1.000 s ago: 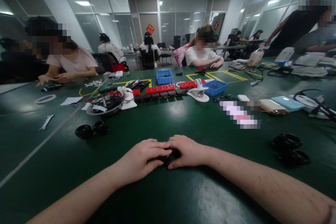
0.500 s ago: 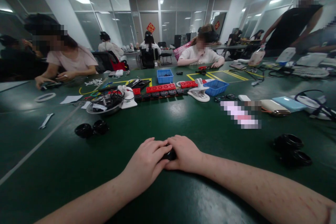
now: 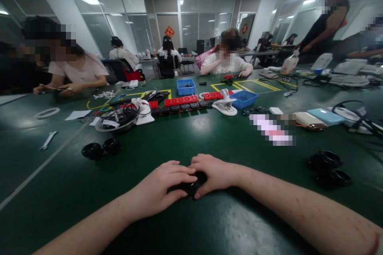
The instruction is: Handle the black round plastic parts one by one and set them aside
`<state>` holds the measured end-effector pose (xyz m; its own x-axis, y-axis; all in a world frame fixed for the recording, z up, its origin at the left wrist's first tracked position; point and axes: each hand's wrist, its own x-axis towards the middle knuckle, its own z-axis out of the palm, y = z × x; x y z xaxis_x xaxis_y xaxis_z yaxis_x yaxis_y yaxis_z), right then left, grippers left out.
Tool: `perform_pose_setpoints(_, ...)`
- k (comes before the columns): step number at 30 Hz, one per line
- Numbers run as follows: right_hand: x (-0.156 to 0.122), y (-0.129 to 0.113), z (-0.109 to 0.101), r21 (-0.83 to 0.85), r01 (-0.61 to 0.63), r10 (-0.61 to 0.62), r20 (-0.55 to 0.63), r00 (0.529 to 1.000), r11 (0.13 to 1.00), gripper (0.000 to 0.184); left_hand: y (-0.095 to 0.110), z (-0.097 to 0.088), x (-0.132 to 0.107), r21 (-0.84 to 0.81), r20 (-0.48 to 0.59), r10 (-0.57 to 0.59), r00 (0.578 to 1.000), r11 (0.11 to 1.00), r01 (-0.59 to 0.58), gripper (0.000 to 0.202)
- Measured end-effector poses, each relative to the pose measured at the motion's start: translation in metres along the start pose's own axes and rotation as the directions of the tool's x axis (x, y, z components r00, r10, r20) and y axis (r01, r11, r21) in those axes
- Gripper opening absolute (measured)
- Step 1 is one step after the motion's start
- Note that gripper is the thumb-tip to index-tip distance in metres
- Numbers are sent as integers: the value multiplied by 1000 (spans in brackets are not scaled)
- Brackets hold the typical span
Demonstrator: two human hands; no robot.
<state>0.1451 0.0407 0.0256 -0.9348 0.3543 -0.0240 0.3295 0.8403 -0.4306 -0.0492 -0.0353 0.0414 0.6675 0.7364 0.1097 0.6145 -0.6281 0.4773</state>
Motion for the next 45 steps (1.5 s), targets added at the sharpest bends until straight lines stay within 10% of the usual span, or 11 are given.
perform_pose_setpoints(13, 5, -16, 23, -43, -211, 194, -244, 950, 977, 53, 2, 23, -1, 212, -242, -39, 970, 973, 92, 35)
perform_pose_setpoints(24, 1, 2, 1, 127, -36, 40, -29, 999, 991, 42, -6, 9, -1, 39, -93, 46, 995, 998, -42, 36)
perform_pose_setpoints(45, 4, -12, 23, -49, -162, 145, -241, 960, 986, 55, 10, 12, 3, 83, -124, -108, 986, 989, 119, 44)
